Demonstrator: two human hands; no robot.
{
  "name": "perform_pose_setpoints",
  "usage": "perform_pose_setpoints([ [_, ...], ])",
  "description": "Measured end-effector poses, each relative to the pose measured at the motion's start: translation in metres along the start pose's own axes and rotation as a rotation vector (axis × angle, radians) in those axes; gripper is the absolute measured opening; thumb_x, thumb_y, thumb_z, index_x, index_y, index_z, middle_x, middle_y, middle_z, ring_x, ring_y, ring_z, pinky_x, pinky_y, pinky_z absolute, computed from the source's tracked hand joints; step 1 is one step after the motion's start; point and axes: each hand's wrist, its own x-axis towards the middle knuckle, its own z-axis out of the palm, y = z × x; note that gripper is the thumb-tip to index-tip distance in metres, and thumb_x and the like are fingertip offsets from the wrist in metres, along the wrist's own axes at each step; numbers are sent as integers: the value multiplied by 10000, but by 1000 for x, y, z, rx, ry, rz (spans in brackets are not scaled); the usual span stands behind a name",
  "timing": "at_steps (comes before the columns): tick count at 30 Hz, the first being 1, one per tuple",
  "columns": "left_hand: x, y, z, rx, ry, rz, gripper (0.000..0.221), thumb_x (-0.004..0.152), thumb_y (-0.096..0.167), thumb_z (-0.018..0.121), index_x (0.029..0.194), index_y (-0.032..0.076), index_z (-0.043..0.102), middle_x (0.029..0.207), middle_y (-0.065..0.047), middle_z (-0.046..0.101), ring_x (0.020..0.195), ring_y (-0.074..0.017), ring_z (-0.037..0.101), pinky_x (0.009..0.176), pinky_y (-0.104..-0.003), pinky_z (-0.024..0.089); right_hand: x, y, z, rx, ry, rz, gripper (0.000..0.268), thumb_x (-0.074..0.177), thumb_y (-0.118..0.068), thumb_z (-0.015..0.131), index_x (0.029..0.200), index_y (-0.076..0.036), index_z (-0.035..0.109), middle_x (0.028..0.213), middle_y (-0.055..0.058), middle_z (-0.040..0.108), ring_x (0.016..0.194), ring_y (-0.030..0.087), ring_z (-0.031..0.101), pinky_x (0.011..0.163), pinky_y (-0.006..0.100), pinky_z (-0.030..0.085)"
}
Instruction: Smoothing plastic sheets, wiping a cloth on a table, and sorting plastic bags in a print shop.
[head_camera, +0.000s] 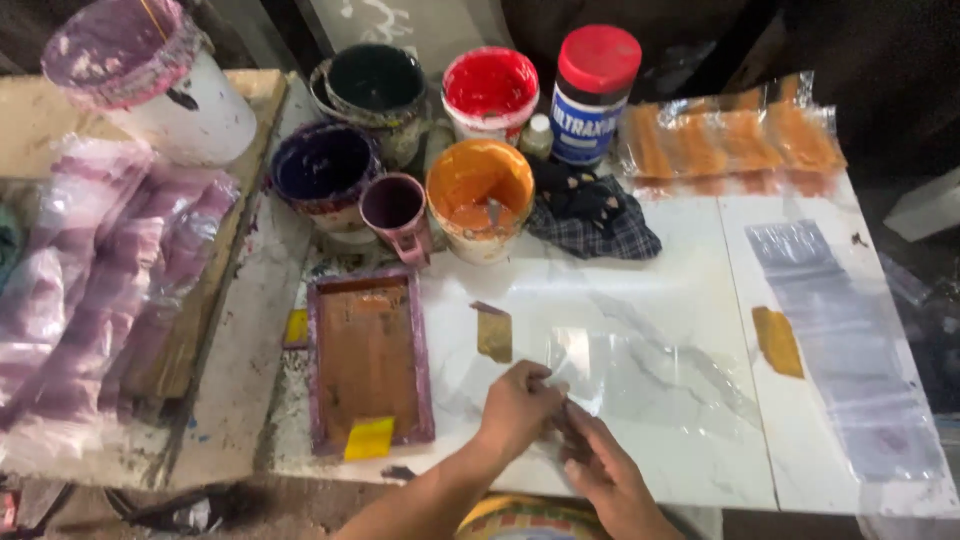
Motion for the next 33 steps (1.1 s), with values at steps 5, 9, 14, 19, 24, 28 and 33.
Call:
perform_pose_setpoints([
  [5,7,-6,9,-191,127,15,181,946,156,678,822,48,600,701,-122,649,500,-224,589,508,-323,466,-16,15,-28,283,-3,46,699,903,11,633,1558,-82,408,1654,40,419,1381,259,598,1052,394,567],
  [9,14,-22,4,-70,285,-48,89,903,212,718,882,127,702,669,-37,720,500,-152,644,560,-300,485,-35,-7,-54,314,184,382,744,881,42,600,1576,-185,463,1381,207,729,1210,331,698,1030,474,592],
  [14,-11,15,-9,-36,335,-72,157,882,161,567,954,71,673,799,-76,706,571,-191,662,587,-307,466,-32,7,-103,233,404,155,648,882,30,566,1511,-109,493,1608,83,518,1256,296,667,930,479,623],
  [19,-2,22,-10,3,314,-96,213,912,220,592,1068,95,666,821,-61,681,580,-183,638,596,-309,450,-15,17,-143,-260,596,-15,535,908,-128,655,1440,-109,606,1234,94,675,1009,176,659,787,331,554],
  [24,-1,17,-17,46,334,-32,88,938,134,518,910,104,595,736,-51,598,603,-189,550,570,-318,439,11,44,-155,-1141,594,-448,645,827,-394,687,1423,-165,592,1485,113,596,1258,356,591,928,550,514],
  [28,4,12,-19,199,337,-41,244,944,228,490,1105,144,654,778,-30,685,656,-198,634,604,-340,464,2,24,-131,-1380,516,-456,537,866,-490,595,1348,-254,611,1522,7,568,1363,292,553,886,498,497],
  [33,10,7,-21,157,356,-26,286,946,175,531,1191,135,671,774,-21,686,660,-186,635,622,-328,488,0,29,-129,-1388,551,-535,473,877,-472,606,1262,-208,680,1476,-15,614,1321,236,589,932,416,478],
])
